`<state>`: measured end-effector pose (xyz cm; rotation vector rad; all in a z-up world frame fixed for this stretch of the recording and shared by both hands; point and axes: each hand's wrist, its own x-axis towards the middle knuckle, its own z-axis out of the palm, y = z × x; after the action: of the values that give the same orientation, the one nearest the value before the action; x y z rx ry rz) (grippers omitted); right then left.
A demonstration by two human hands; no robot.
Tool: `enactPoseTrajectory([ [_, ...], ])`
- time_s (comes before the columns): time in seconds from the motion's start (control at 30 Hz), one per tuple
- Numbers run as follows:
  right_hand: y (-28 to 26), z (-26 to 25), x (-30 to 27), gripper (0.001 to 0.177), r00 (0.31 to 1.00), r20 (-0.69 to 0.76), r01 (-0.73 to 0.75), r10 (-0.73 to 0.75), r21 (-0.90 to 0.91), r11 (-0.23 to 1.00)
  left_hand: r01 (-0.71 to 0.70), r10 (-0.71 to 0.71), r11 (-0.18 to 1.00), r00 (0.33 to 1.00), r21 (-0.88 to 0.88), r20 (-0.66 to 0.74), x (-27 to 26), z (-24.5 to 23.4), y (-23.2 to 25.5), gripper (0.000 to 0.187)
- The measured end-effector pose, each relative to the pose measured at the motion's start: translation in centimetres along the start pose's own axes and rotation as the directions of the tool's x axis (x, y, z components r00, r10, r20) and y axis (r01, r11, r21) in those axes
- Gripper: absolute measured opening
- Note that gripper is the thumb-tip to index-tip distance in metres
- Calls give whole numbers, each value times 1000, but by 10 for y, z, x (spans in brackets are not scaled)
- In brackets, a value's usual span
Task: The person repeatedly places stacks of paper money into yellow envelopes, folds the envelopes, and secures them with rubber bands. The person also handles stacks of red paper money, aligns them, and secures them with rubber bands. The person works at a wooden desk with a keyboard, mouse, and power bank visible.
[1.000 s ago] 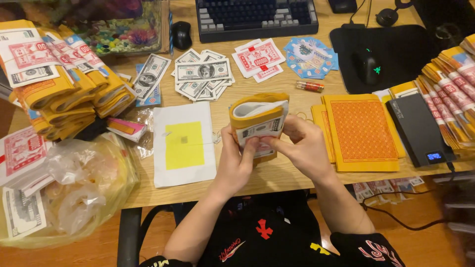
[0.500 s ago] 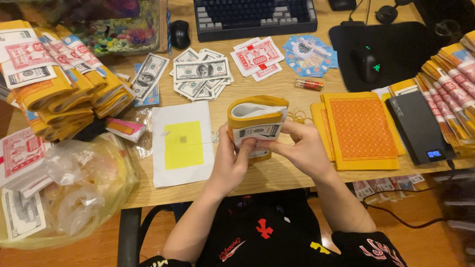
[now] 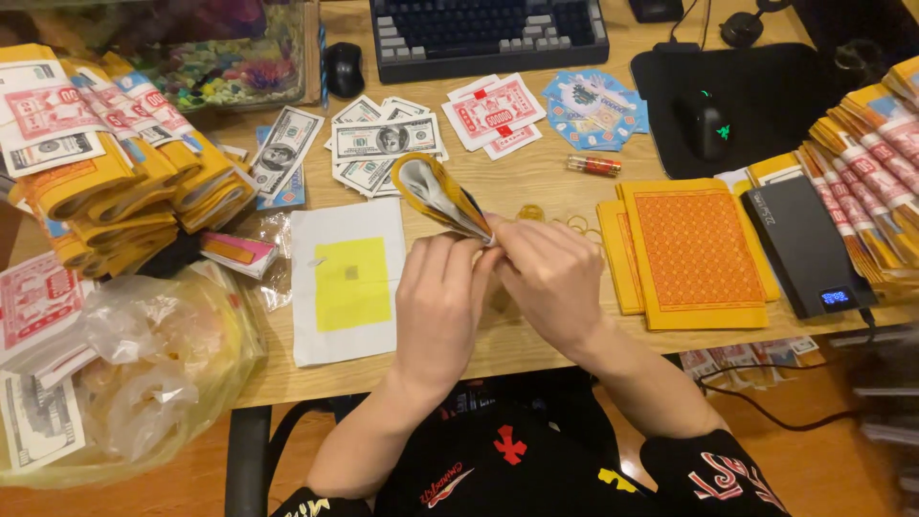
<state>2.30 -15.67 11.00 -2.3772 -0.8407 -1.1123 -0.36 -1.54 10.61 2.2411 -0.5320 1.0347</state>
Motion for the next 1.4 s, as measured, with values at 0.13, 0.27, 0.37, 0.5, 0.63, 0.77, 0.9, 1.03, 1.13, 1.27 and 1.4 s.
enactPoseTrajectory([
  [0.13,12,8,2,8,1000,2,16,-16,-50,999,-54,55,998,997,7,-62,9,-1,-1,6],
  [0.27,18,15,9,22,985,-60,167,-164,56,984,405,-248,501,914,-765,321,6,-15,-13,21],
  [0.37,19,21,10,16,961,-175,249,-215,205,947,394,-131,113,916,-912,380,5,-40,-13,35],
  [0.5,30,20,4,21,943,-298,298,-148,555,777,202,-63,-97,976,-975,209,-4,-58,-13,62],
  [0.63,41,14,-24,26,966,-258,209,-12,753,623,125,-278,-47,951,-991,133,6,-40,-38,27],
  [0.77,45,19,-24,20,798,51,-369,601,830,419,149,-308,712,944,-686,-114,12,-17,-45,15],
  [0.9,32,12,16,17,524,388,-585,759,811,-10,416,-279,562,909,-715,310,7,-3,-38,57],
  [1.03,21,12,23,20,535,389,-553,750,833,-37,431,-349,419,889,-799,296,4,15,-35,50],
  [1.13,23,17,11,36,605,464,-671,647,735,100,409,-396,381,883,-829,254,2,21,-39,52],
  [1.27,40,25,-4,20,591,491,-685,639,724,78,444,-382,332,870,-832,312,-6,25,-46,49],
  [1.4,40,13,-4,10,642,486,-710,593,669,220,497,-384,279,842,-822,379,-1,23,-49,61],
])
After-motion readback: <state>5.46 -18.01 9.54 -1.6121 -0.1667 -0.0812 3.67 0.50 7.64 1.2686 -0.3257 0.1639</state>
